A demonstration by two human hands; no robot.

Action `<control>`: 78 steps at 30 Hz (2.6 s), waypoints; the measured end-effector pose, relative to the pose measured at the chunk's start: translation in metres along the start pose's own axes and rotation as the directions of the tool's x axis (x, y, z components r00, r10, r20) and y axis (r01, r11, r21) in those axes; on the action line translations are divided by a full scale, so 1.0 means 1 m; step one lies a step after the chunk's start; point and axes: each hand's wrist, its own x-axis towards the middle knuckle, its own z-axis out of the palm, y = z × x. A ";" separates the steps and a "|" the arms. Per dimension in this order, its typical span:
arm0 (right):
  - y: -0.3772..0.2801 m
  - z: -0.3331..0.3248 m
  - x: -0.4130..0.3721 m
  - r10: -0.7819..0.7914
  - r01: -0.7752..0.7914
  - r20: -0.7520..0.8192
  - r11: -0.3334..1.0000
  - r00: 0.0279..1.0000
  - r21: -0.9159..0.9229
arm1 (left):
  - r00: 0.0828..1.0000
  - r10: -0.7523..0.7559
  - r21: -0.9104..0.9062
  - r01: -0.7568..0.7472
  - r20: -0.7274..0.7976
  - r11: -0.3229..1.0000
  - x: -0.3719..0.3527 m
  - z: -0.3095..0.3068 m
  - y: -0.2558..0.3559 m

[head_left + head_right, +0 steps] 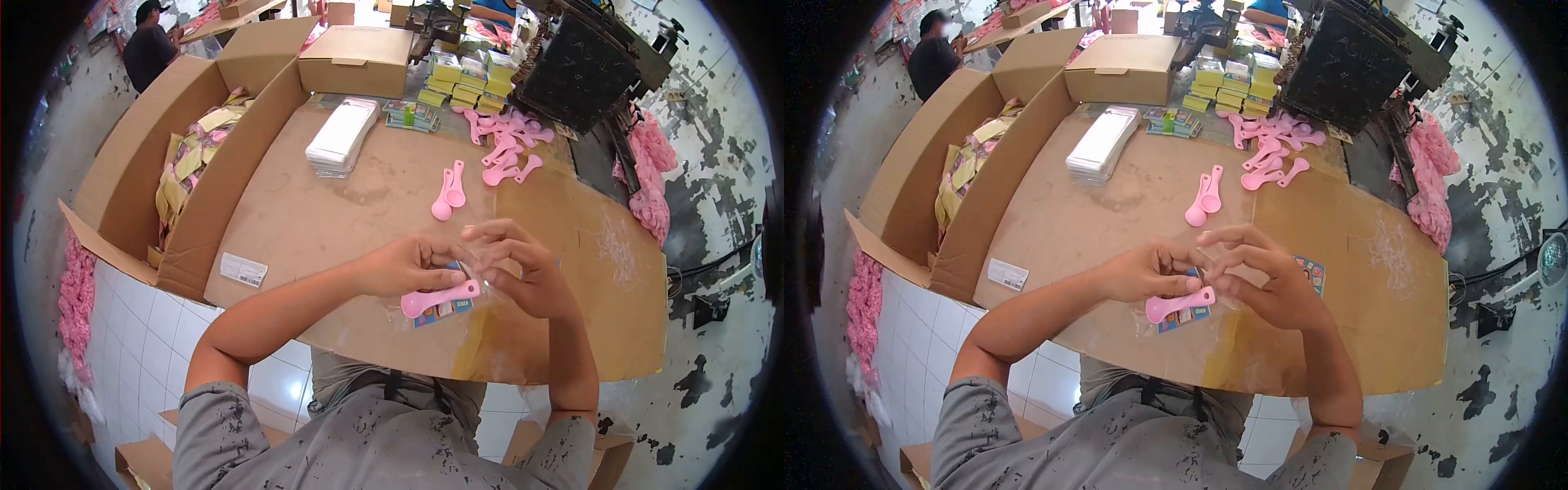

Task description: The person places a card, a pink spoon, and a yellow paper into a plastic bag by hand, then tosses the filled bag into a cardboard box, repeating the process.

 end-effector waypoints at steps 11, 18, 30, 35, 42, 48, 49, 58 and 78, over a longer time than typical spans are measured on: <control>-0.017 -0.004 0.017 -0.176 0.178 -0.077 0.984 0.981 0.013 | 0.996 0.045 -0.219 -0.027 0.076 0.975 -0.003 -0.007 -0.003; -0.070 -0.012 0.021 -0.206 0.137 -0.106 0.879 0.973 -0.457 | 0.967 0.229 0.142 -0.212 -0.113 0.967 -0.003 0.006 0.003; -0.066 0.015 0.027 0.003 -0.137 -0.360 0.928 0.933 -0.346 | 0.849 0.511 0.498 -0.387 -0.137 0.776 -0.011 0.020 0.014; -0.050 0.019 0.031 -0.067 -0.107 -0.430 0.923 0.900 -0.369 | 0.890 0.353 0.051 -0.354 -0.289 0.934 -0.006 0.023 0.011; -0.040 0.030 0.036 -0.352 -0.027 -0.419 0.738 0.837 -0.674 | 0.889 0.271 0.153 -0.229 -0.370 0.961 -0.007 0.022 0.015; -0.038 0.040 0.042 -0.445 0.025 -0.171 0.401 0.879 -0.916 | 0.878 0.290 0.488 -0.076 -0.381 0.870 -0.013 0.023 0.010; -0.034 0.041 0.042 -0.442 0.036 -0.141 0.369 0.886 -0.929 | 0.858 0.358 0.548 -0.110 -0.369 0.829 -0.012 0.023 0.008; -0.022 0.023 0.040 -0.315 -0.146 -0.331 0.490 0.890 -0.859 | 0.882 0.374 0.640 -0.114 -0.287 0.760 -0.008 0.021 0.003; 0.042 -0.084 -0.123 0.074 -0.637 -0.737 0.564 0.672 -0.525 | 0.906 0.176 0.169 -0.119 -0.385 0.978 0.002 0.015 -0.004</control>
